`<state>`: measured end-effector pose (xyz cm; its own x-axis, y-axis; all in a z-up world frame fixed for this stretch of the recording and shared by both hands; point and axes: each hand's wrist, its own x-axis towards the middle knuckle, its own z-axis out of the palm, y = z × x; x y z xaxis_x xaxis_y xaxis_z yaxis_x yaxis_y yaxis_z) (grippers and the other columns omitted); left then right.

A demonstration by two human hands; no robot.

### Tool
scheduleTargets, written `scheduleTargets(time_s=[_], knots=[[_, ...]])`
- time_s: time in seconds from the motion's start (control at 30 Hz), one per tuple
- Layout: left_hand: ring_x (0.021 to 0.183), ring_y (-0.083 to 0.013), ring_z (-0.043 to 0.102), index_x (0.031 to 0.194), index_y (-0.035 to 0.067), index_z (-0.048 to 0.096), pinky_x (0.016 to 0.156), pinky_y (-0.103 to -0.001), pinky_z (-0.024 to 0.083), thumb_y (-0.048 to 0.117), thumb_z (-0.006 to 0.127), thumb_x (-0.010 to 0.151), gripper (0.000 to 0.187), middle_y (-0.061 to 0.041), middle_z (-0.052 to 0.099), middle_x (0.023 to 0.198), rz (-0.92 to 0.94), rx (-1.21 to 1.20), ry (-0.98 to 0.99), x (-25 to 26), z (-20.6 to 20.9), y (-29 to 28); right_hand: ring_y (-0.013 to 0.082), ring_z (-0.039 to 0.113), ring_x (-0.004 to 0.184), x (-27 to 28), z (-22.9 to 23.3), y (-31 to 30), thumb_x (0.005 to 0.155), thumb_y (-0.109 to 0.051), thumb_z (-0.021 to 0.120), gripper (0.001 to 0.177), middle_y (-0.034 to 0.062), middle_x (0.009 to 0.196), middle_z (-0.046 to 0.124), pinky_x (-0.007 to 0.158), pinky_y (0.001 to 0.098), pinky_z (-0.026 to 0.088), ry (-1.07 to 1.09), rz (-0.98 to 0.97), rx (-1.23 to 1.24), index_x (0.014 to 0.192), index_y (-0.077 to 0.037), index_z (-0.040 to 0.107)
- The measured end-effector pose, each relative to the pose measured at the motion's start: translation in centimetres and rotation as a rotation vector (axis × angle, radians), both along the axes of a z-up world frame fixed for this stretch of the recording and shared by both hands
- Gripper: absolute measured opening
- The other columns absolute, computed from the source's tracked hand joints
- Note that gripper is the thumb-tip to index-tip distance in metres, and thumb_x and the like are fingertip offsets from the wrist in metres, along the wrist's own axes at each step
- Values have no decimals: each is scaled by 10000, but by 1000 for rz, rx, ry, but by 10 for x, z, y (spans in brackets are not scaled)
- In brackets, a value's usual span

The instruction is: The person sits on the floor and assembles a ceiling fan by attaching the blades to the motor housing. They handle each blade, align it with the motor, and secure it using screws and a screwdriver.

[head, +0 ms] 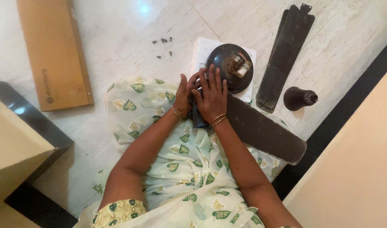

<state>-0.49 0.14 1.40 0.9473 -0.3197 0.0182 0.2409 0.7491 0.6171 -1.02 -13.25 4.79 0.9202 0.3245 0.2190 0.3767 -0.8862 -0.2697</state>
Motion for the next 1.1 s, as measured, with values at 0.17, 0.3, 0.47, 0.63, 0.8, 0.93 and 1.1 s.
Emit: scheduleTargets(time_s=[0.17,0.3,0.47,0.63,0.8,0.93,1.1], knots=[[1444,-340,465,1628,71,278,1206,-442,400,728,223,1021,897,-256,464,1538,-47,-128,21,-1,2,-1,359,234,1590,-5,0,-12,1095,-532,377,654,155,1728,204,1238,615,200,46,-75,-15,1655,-205,297],[1365,-301,522,1628,81,285,1134,-424,465,732,231,1009,899,-225,507,1482,-40,-91,68,-1,-1,-3,369,237,1578,-11,-3,-30,1082,-547,380,673,154,1712,219,1222,631,185,90,-107,-10,1654,-202,290],[1340,-279,562,1627,78,278,1122,-398,503,722,238,1022,884,-218,545,1468,-47,-122,43,0,-5,-5,364,237,1575,-16,-9,-46,1084,-557,371,688,157,1711,233,1222,627,166,71,-148,27,1650,-178,273],[1333,-285,570,1612,80,287,1098,-416,516,715,224,1016,873,-224,553,1455,-39,-99,31,1,-3,-4,354,216,1588,-15,-12,-54,1100,-503,335,610,136,1714,240,1232,625,144,119,-185,-25,1644,-227,317],[1351,-280,558,1614,81,295,1127,-418,504,708,222,1026,863,-217,548,1464,-39,-94,29,-1,0,-4,350,206,1581,-19,-11,-61,1094,-501,329,601,123,1711,235,1227,627,133,139,-196,-25,1634,-238,324],[1369,-270,545,1612,75,309,1138,-419,505,706,221,1033,861,-218,546,1467,-26,-79,14,-3,1,-3,354,206,1579,-23,-11,-67,1100,-489,316,611,116,1715,231,1219,631,141,149,-194,-41,1642,-205,300],[1342,-274,563,1602,72,322,1118,-422,514,707,229,1030,860,-215,547,1461,-23,-84,33,-3,2,-3,345,225,1585,-29,-18,-80,1110,-459,337,597,90,1725,239,1240,610,162,119,-201,-69,1646,-202,291]])
